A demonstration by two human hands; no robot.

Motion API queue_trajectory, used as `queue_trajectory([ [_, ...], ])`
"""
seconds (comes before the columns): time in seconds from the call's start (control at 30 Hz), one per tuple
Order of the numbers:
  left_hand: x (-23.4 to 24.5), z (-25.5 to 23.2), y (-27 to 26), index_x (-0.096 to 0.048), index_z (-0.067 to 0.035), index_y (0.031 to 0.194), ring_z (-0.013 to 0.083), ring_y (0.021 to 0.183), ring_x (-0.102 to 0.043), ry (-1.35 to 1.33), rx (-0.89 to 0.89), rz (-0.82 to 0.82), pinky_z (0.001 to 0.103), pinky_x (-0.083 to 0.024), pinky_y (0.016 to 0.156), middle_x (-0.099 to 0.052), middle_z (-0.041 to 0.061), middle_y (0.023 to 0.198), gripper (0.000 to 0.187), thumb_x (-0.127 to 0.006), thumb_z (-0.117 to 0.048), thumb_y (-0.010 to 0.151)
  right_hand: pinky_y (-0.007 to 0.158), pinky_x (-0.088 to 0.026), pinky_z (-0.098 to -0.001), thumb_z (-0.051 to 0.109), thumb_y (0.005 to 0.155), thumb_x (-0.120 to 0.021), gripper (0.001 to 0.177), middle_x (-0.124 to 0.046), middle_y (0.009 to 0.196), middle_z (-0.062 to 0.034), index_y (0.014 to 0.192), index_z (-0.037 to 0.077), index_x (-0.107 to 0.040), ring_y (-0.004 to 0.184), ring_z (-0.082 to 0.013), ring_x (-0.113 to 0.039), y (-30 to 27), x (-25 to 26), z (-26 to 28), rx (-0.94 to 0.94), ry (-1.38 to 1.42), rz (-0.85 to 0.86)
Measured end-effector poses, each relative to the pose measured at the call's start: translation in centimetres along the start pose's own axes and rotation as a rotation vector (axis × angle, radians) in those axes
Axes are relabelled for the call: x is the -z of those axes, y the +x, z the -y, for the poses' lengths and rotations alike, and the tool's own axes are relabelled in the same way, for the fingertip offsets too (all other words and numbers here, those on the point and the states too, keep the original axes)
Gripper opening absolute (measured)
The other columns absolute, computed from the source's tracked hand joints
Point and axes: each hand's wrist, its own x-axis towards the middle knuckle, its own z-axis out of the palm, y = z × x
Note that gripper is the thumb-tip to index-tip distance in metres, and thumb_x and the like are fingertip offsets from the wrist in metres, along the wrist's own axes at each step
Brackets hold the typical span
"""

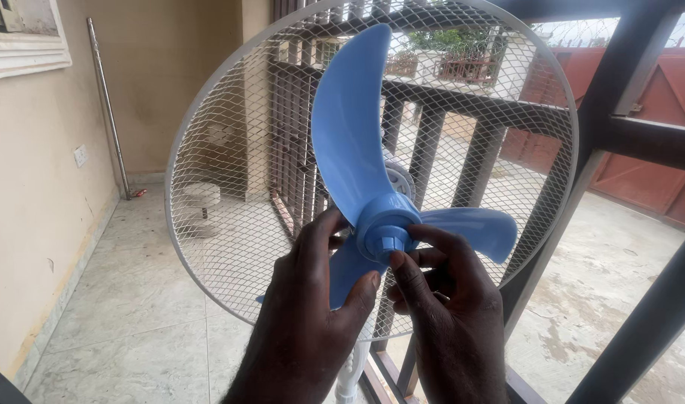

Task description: The person assembles a pedestal fan by first inserting a white plastic hub into the motor shaft and tightening it with a screwdriver. Then the person attaches a blue three-blade fan blade to the hub and secures it with a blue plastic nut.

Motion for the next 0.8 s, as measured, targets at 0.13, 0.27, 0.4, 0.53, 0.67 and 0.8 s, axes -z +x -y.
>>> queue_trajectory([
  [0.13,-0.1,0.4,0.0,-0.031,-0.002,0.154,0.0373,0.133,-0.057,-0.150,-0.049,0.030,0.055,-0.049,0.105,-0.058,0.024,0.139,0.073,-0.070,-0.026,0.096,0.064,-0.062,-0.0341,0.030,0.088,-0.071,0.042,-0.076,0.088,-0.0123,0.127,0.013,-0.066,0.075,-0.0188,-0.075,-0.3,0.2,0.8,0.015,0.040,-0.017],
  [0.27,-0.1,0.7,0.1,-0.032,-0.006,0.155,0.0326,0.129,-0.056,-0.229,0.007,0.085,0.053,-0.051,0.103,-0.059,0.019,0.139,0.074,-0.068,-0.032,0.095,0.064,-0.064,-0.0336,0.032,0.088,-0.071,0.042,-0.076,0.085,-0.0114,0.125,0.012,-0.066,0.074,-0.0184,-0.077,-0.1,0.5,0.8,0.001,0.034,-0.019],
  [0.4,0.2,0.7,0.5,-0.032,-0.012,0.160,0.0307,0.124,-0.058,-0.259,0.115,0.127,0.054,-0.052,0.098,-0.057,0.014,0.137,0.084,-0.070,-0.042,0.091,0.067,-0.067,-0.0345,0.030,0.092,-0.071,0.039,-0.073,0.089,-0.0124,0.125,0.009,-0.068,0.077,-0.0191,-0.079,0.2,1.0,-0.2,0.055,0.063,0.028],
  [0.53,0.4,0.6,0.4,-0.038,-0.007,0.153,0.0307,0.129,-0.055,-0.367,0.059,0.128,0.053,-0.047,0.106,-0.058,0.016,0.136,0.079,-0.070,-0.045,0.091,0.069,-0.069,-0.0355,0.026,0.094,-0.070,0.036,-0.071,0.092,-0.0119,0.126,0.009,-0.068,0.079,-0.0198,-0.081,0.3,1.0,-1.4,0.093,0.072,0.056],
  [0.67,0.4,0.8,0.4,-0.039,-0.006,0.153,0.0327,0.128,-0.055,-0.483,0.049,0.144,0.054,-0.047,0.106,-0.057,0.018,0.135,0.078,-0.071,-0.040,0.091,0.072,-0.069,-0.0372,0.026,0.093,-0.072,0.038,-0.072,0.092,-0.0137,0.126,0.008,-0.067,0.081,-0.0224,-0.081,0.5,1.0,-1.9,0.092,0.049,0.089],
  [0.8,0.5,1.2,0.6,-0.045,-0.005,0.149,0.0338,0.121,-0.065,-0.565,0.237,0.173,0.052,-0.059,0.103,-0.062,0.021,0.126,0.074,-0.077,-0.029,0.087,0.075,-0.067,-0.0376,0.025,0.091,-0.075,0.038,-0.071,0.091,-0.0142,0.123,0.005,-0.066,0.084,-0.0223,-0.082,0.0,0.8,-2.0,0.196,0.091,0.131],
])
